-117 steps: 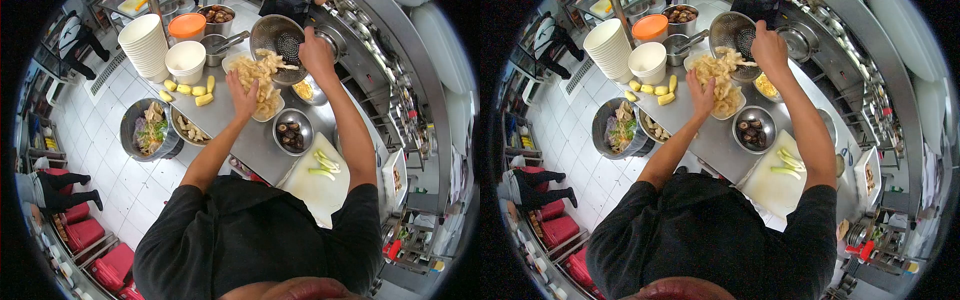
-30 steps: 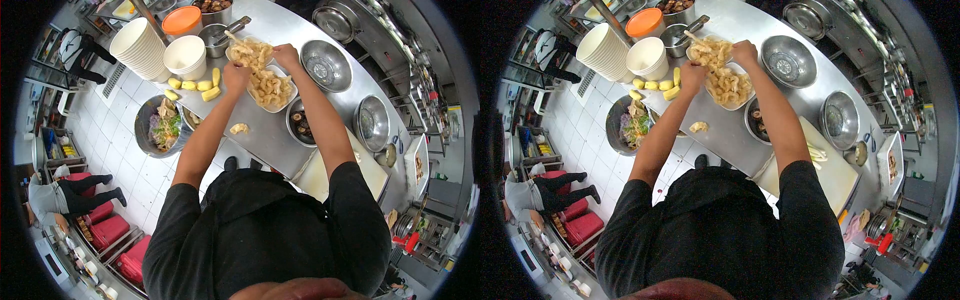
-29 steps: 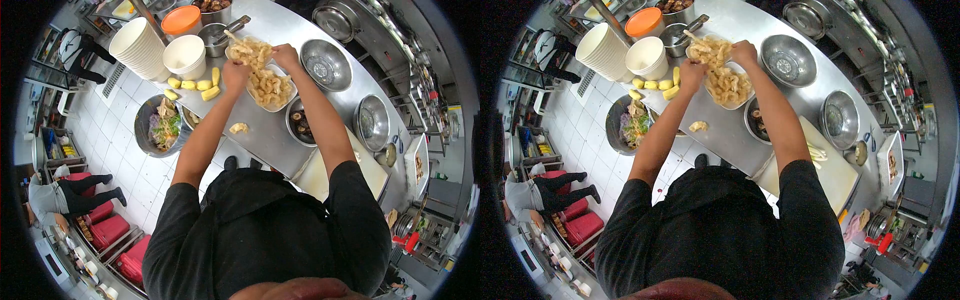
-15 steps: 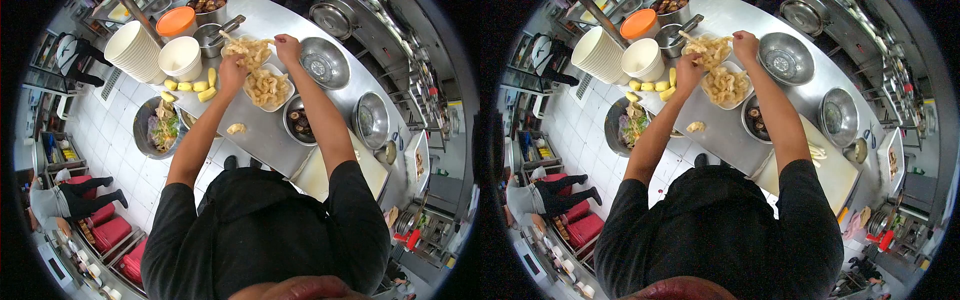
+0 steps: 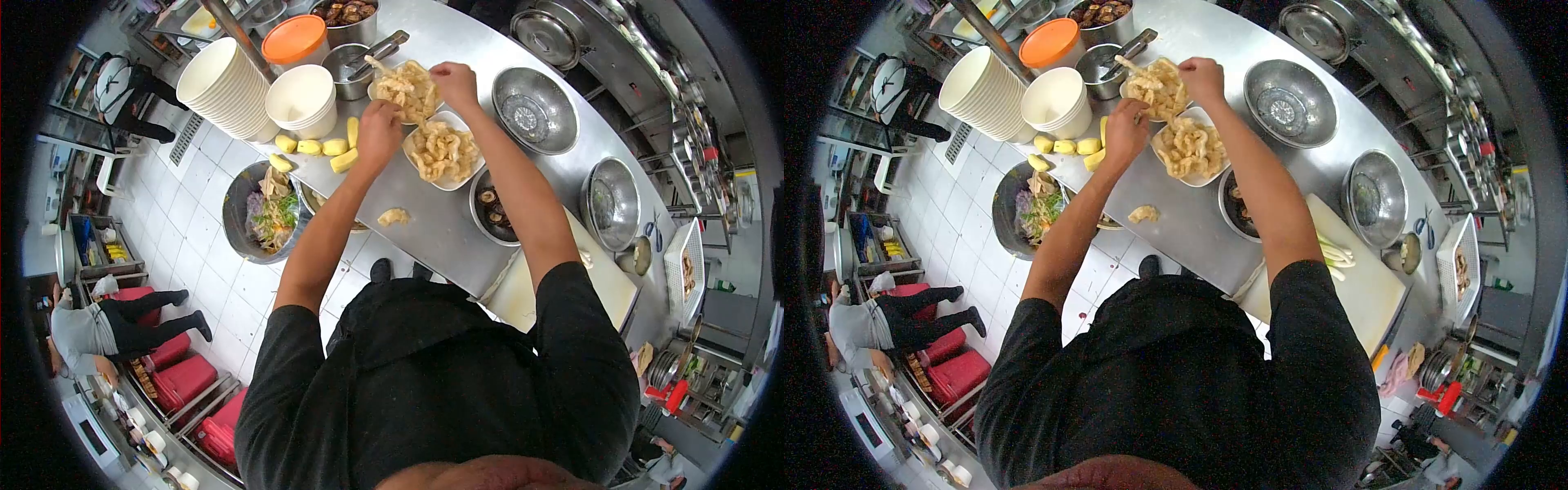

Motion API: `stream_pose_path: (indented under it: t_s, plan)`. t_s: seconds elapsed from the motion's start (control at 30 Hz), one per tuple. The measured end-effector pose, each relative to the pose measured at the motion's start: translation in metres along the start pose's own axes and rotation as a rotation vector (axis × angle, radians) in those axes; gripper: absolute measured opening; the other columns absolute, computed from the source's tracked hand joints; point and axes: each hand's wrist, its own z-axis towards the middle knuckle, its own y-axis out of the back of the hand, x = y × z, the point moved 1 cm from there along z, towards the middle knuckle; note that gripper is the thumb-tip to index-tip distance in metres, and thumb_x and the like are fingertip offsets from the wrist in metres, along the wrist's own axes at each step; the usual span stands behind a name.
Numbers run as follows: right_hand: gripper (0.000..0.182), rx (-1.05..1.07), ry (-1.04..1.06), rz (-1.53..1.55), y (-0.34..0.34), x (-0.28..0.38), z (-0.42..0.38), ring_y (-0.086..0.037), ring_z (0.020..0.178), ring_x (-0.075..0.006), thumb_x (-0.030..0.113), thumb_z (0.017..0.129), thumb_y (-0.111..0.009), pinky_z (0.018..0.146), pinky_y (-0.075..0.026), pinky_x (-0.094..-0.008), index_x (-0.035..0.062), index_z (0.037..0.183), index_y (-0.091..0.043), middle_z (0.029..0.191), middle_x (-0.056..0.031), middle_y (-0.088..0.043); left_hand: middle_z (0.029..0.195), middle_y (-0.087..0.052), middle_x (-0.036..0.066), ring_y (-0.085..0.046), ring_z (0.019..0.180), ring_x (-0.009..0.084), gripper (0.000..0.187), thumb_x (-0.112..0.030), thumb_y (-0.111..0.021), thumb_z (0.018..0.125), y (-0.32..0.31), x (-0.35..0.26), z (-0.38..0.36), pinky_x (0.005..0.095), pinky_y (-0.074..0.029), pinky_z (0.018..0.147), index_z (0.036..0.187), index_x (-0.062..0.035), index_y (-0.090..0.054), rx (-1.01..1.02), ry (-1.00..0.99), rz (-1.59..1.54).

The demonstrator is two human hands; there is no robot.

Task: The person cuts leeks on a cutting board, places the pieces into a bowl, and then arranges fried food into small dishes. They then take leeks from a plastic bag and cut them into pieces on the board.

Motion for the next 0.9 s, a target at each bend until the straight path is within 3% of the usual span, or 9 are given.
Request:
stream_pose_path:
  t_s: [0.07,0.23,0.33,0.43,0.57,0.7,0.8,0.9]
  plan:
    - [0.016,0.167,-0.001,-0.129,0.003,0.0,-0.006,-0.072,0.079,-0.0244,0.014,0.077,-0.07,0.078,-0.056,-0.034,0.0086,0.09,-0.077,0.084,-0.0125,-0.073,0.101,-0.065,0.018,-0.064,0.089,0.0349,0.025,0.001,-0.066,0.073,0.002,0.006,-0.002,0.0415,-0.052,0.081,0.097,-0.0004,-0.07,-0.015,0.001,0.016]
    - [0.025,0.166,-0.063,-0.186,0.03,-0.01,-0.006,-0.071,0.093,-0.0261,0.013,0.079,-0.063,0.086,-0.055,-0.0347,0.0122,0.1,-0.076,0.101,-0.0104,-0.073,0.097,-0.067,0.017,-0.067,0.08,0.0309,0.027,-0.004,-0.071,0.074,0.004,0.021,-0.004,0.039,-0.055,0.074,0.101,-0.0022,-0.07,0.01,0.045,0.033]
    - [0.024,0.224,-0.128,-0.288,0.043,-0.009,-0.015,-0.07,0.094,-0.0267,0.015,0.079,-0.066,0.087,-0.055,-0.0348,0.0116,0.101,-0.076,0.101,-0.0107,-0.073,0.091,-0.069,0.016,-0.069,0.078,0.0289,0.025,-0.004,-0.071,0.074,-0.001,0.022,0.002,0.0387,-0.055,0.072,0.098,-0.0017,-0.069,-0.041,-0.001,0.091]
    - [0.025,0.243,-0.128,-0.259,0.06,0.001,-0.031,-0.07,0.093,-0.0274,0.018,0.079,-0.068,0.087,-0.055,-0.0353,0.0101,0.101,-0.076,0.101,-0.0124,-0.073,0.092,-0.069,0.019,-0.067,0.083,0.0341,0.023,-0.005,-0.069,0.073,0.006,0.01,0.005,0.042,-0.053,0.076,0.097,-0.0016,-0.068,0.035,0.185,0.037]
    - [0.027,0.226,-0.074,-0.194,0.085,0.009,-0.063,-0.071,0.092,-0.028,0.02,0.08,-0.069,0.086,-0.054,-0.0364,0.0075,0.103,-0.075,0.099,-0.0147,-0.073,0.088,-0.068,0.018,-0.068,0.08,0.032,0.019,-0.006,-0.068,0.074,0.015,0.002,0.007,0.0398,-0.054,0.071,0.092,-0.0002,-0.067,0.005,0.117,-0.015]
    - [0.029,0.295,-0.006,-0.233,0.098,0.025,-0.09,-0.07,0.091,-0.0296,0.023,0.081,-0.068,0.086,-0.054,-0.0369,0.0056,0.103,-0.074,0.097,-0.0159,-0.073,0.087,-0.068,0.017,-0.067,0.081,0.0349,0.018,-0.005,-0.067,0.075,0.009,-0.012,0.028,0.0419,-0.053,0.072,0.093,-0.0014,-0.067,0.035,-0.165,-0.027]
    - [0.03,0.348,0.064,-0.274,0.088,0.036,-0.096,-0.07,0.09,-0.0307,0.024,0.081,-0.067,0.086,-0.054,-0.0374,0.0053,0.103,-0.074,0.097,-0.0163,-0.073,0.088,-0.068,0.017,-0.066,0.083,0.037,0.019,-0.011,-0.068,0.077,-0.001,-0.016,0.042,0.044,-0.053,0.075,0.094,-0.0016,-0.069,0.087,-0.251,0.02]
    - [0.03,0.403,0.141,-0.343,0.074,0.038,-0.093,-0.07,0.091,-0.0308,0.025,0.08,-0.067,0.085,-0.054,-0.0379,0.0055,0.102,-0.074,0.097,-0.016,-0.072,0.088,-0.069,0.018,-0.067,0.084,0.0378,0.026,-0.024,-0.069,0.079,-0.002,-0.021,0.031,0.0446,-0.053,0.076,0.092,-0.0014,-0.071,0.135,0.107,0.133]
